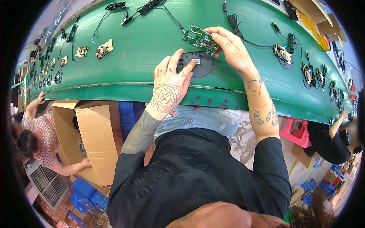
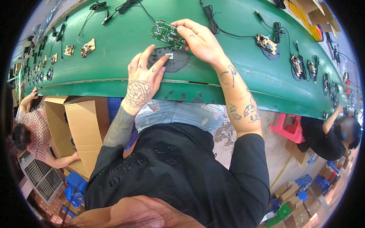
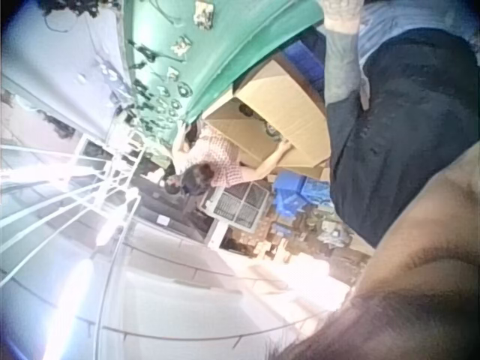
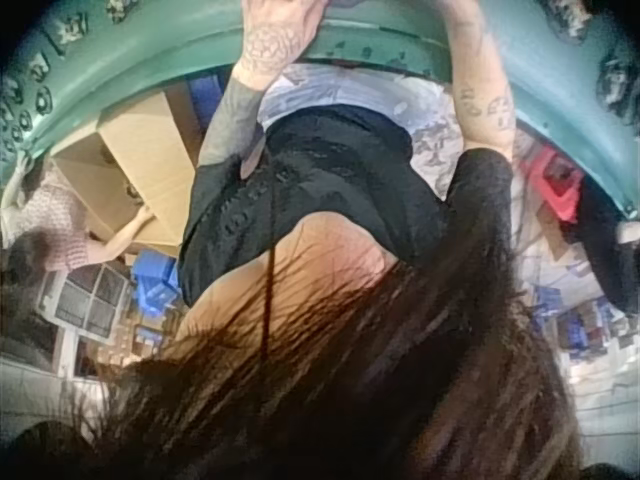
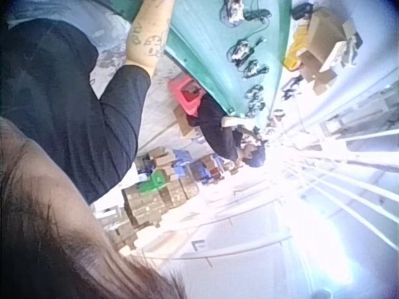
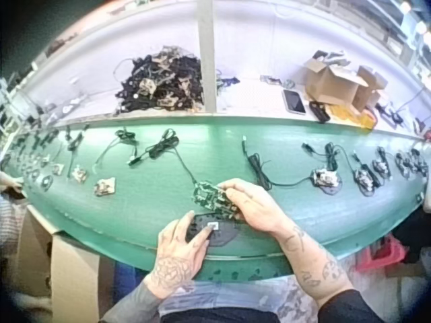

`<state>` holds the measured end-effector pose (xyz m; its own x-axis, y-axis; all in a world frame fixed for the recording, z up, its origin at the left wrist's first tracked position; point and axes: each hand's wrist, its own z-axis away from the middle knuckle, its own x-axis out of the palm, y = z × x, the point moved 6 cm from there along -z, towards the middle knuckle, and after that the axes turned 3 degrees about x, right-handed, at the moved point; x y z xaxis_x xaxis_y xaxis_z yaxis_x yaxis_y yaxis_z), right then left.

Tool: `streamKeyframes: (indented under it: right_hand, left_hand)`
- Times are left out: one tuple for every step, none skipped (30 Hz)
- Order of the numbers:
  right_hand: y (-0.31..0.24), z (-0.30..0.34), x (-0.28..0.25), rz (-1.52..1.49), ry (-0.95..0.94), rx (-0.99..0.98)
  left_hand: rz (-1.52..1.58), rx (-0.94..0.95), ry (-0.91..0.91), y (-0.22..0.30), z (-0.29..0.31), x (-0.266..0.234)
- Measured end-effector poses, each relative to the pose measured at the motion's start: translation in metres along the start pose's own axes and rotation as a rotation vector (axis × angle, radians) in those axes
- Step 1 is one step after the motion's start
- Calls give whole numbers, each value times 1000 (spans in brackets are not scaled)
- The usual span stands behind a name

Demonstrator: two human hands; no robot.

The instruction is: The person assembles computer mouse components along a conveyor belt, repeatedly picking up mouse base plates and circuit boards with attached cables, fitting the circuit boards into the base plates by hand, and placing the assembled units back onto the line.

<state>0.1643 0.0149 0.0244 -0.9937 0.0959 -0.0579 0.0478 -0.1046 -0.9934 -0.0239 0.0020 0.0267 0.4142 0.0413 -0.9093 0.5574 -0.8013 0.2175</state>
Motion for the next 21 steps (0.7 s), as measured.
streamKeyframes:
  right_hand:
    - [0, 0, 0, -4, 1, 1]
    - [-1, 1, -1, 2, 10, -8]
    - [-1, 1, -2, 8, 19, -16]
    - [-2, 1, -3, 5, 21, -17]
    - [-3, 0, -4, 4, 26, -12]
    - [-3, -1, -4, 4, 32, -8]
    - [-3, -1, -4, 2, 33, -10]
    - [-3, -1, -4, -4, 29, -16]
    - [-4, -2, -3, -10, 26, -23]
    - [-6, -1, -2, -11, 24, -26]
    - [-9, 0, -2, -25, 33, -28]
    - [-11, 0, -2, -39, 41, -30]
    - [-10, -1, -4, -37, 38, -36]
    - [-7, 0, -5, -85, 25, -37]
    - [-5, 0, -4, -133, 13, -38]
    - [-3, -1, -3, -133, 5, -38]
    - [-9, 3, 2, -228, 4, 2]
    - [-12, 5, 4, -322, 5, 40]
    - [-10, 6, 4, -318, -1, 41]
    - [-12, 7, 9, -297, -117, -20]
    - [-15, 8, 13, -277, -230, -82]
  left_hand:
    - [-6, 0, -5, 0, 0, 0]
    - [-12, 1, -10, 0, 0, 0]
    - [-12, 3, -12, 0, 0, 0]
    - [-11, 9, -9, 0, 0, 1]
    - [-11, 14, -6, -1, 0, 1]
    - [-12, 16, -7, -1, 0, 2]
    - [-11, 19, -8, -2, 1, 3]
    - [-11, 22, -7, -2, 0, 3]
    - [-14, 23, -6, -2, 0, 2]
    - [0, 19, -4, -1, 0, -1]
    - [13, 14, 0, -2, -1, -3]
    - [10, 14, 5, -2, -3, -4]
    - [62, -10, 96, -4, -5, -10]
    - [112, -38, 184, -6, -6, -18]
    - [155, -33, 203, -11, -11, -23]
    - [151, -39, 204, -19, -20, -25]
    - [211, 47, 233, -22, -28, -30]
    - [270, 137, 263, -22, -38, -36]
    - [299, 152, 225, -23, -48, -38]
    - [296, 148, 232, -32, -53, -34]
    - [240, 225, 114, -39, -57, -23]
